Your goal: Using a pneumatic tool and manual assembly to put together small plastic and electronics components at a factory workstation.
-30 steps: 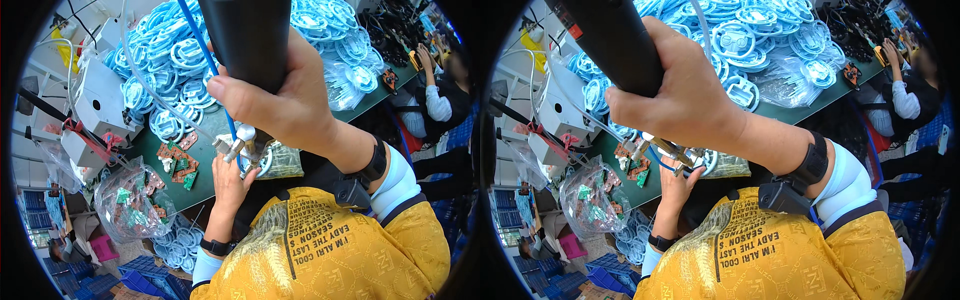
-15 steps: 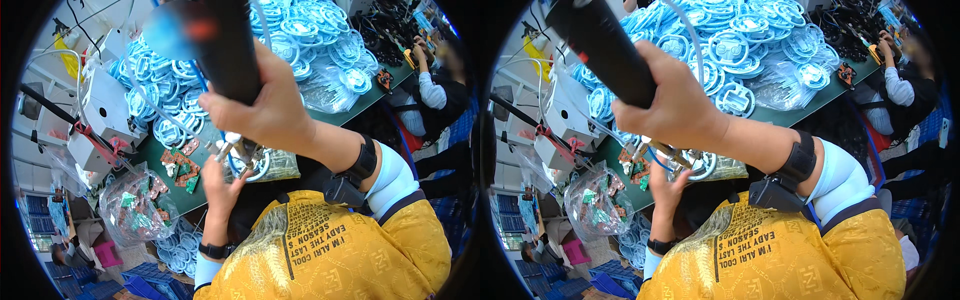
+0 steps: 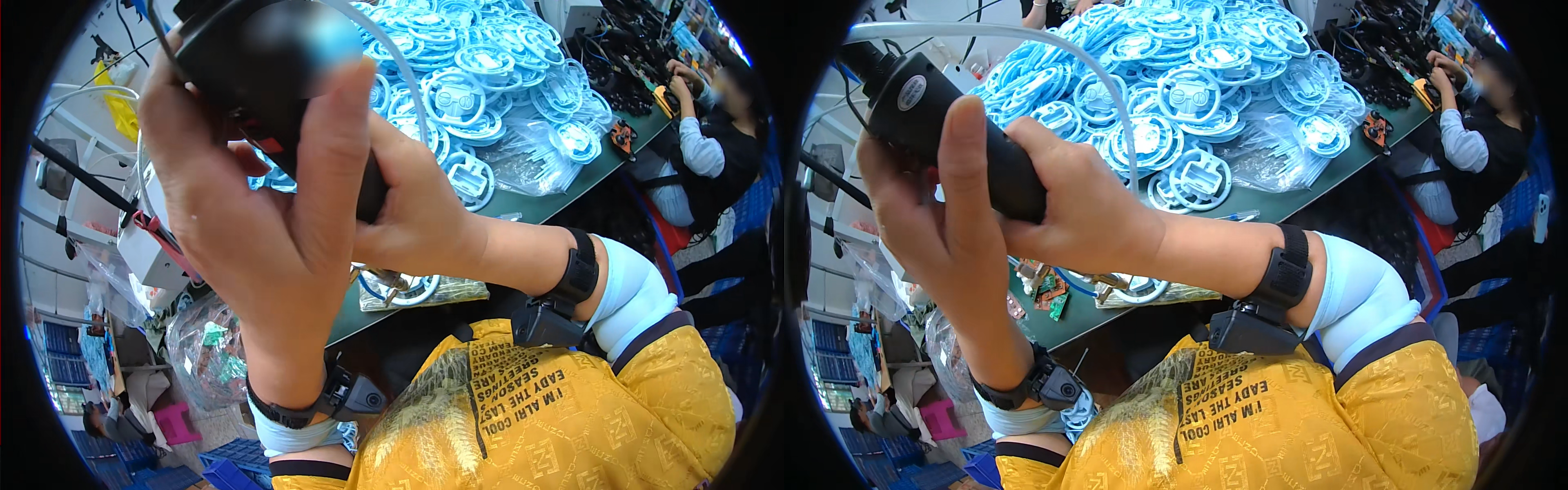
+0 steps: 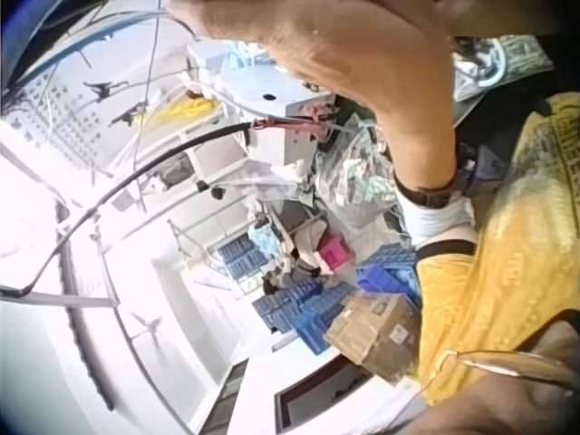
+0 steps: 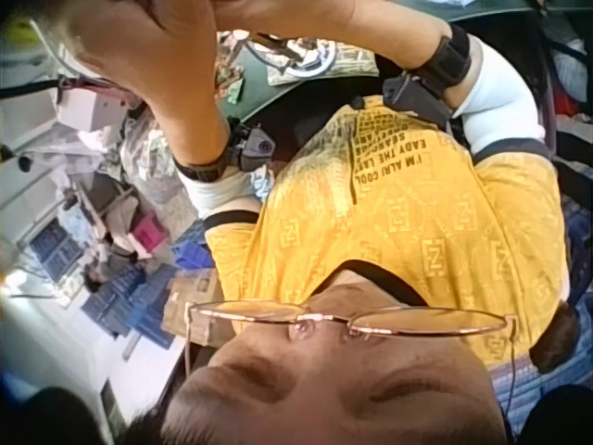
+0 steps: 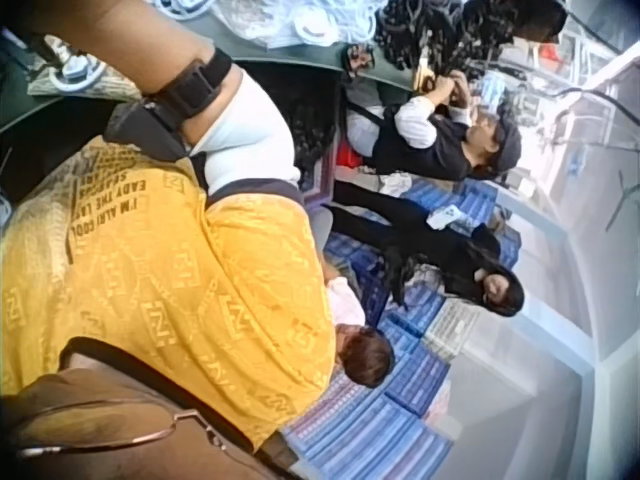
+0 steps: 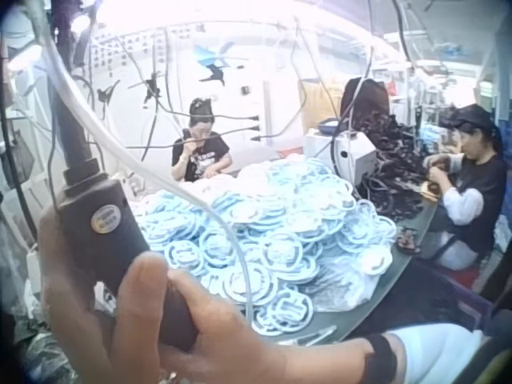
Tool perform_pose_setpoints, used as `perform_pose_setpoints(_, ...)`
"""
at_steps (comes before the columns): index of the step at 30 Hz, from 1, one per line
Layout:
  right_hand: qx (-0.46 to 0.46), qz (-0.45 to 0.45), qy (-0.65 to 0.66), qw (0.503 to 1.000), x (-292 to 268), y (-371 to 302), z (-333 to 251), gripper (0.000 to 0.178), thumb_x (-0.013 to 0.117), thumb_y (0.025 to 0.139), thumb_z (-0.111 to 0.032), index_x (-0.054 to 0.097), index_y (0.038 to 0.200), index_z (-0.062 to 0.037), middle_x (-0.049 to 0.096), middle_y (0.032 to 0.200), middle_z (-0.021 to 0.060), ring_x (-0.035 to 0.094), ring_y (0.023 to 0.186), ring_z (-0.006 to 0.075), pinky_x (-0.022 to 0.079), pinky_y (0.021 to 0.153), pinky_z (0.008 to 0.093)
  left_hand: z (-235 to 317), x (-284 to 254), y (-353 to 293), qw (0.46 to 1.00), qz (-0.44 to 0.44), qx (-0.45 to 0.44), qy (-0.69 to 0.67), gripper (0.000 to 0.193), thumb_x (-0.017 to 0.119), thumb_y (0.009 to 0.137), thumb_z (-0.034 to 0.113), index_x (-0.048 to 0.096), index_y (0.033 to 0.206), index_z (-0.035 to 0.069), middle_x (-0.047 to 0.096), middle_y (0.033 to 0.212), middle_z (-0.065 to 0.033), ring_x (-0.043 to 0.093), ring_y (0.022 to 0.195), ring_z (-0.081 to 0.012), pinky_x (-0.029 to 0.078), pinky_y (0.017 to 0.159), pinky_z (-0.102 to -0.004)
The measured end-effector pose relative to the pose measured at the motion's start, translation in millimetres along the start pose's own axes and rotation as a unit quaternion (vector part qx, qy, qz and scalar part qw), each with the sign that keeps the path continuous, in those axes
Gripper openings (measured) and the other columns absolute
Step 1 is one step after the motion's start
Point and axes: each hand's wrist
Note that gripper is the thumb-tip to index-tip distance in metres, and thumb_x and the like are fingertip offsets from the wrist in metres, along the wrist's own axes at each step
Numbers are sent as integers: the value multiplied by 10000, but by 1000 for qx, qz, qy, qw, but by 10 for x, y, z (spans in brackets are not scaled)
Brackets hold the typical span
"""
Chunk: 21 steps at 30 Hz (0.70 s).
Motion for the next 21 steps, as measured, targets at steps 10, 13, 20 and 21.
perform_pose_setpoints(10,-4,6,21,1000,3,4,60,455,729,730,-141,481,1085,-1,613,765,202,662,686,378,505,605,412,82,-16,42,995,4,-63,-74,454,690,912,379,539,1171,39,640,911,-92,627,846,-121,484,753,-245)
perform_pose_setpoints(13,-14,6,-20,1000,-84,-3,-82,441,725,729,-135,484,1072,-1,604,738,188,663,678,356,504,606,407,124,-19,24,995,-6,-78,-69,482,672,918,408,535,1196,38,650,923,-110,636,871,-137,489,760,-252)
perform_pose_setpoints(20,51,-4,-30,998,-195,-12,-100,398,715,744,-137,490,1051,-18,574,701,165,599,611,309,482,599,379,268,-357,-136,989,-87,58,107,374,570,969,284,539,1130,-52,657,1024,-183,644,868,-179,515,768,-282)
perform_pose_setpoints(21,50,-5,-19,999,-150,12,-184,398,715,744,-137,490,1051,-18,574,701,165,599,611,309,482,599,379,87,-816,-250,944,-101,233,210,301,534,956,229,542,1043,-59,641,964,-186,629,809,-193,517,729,-274)
Point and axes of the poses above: each hand's wrist, its own y-axis towards the middle knuckle, its own x-axis out of the palm, z = x × y
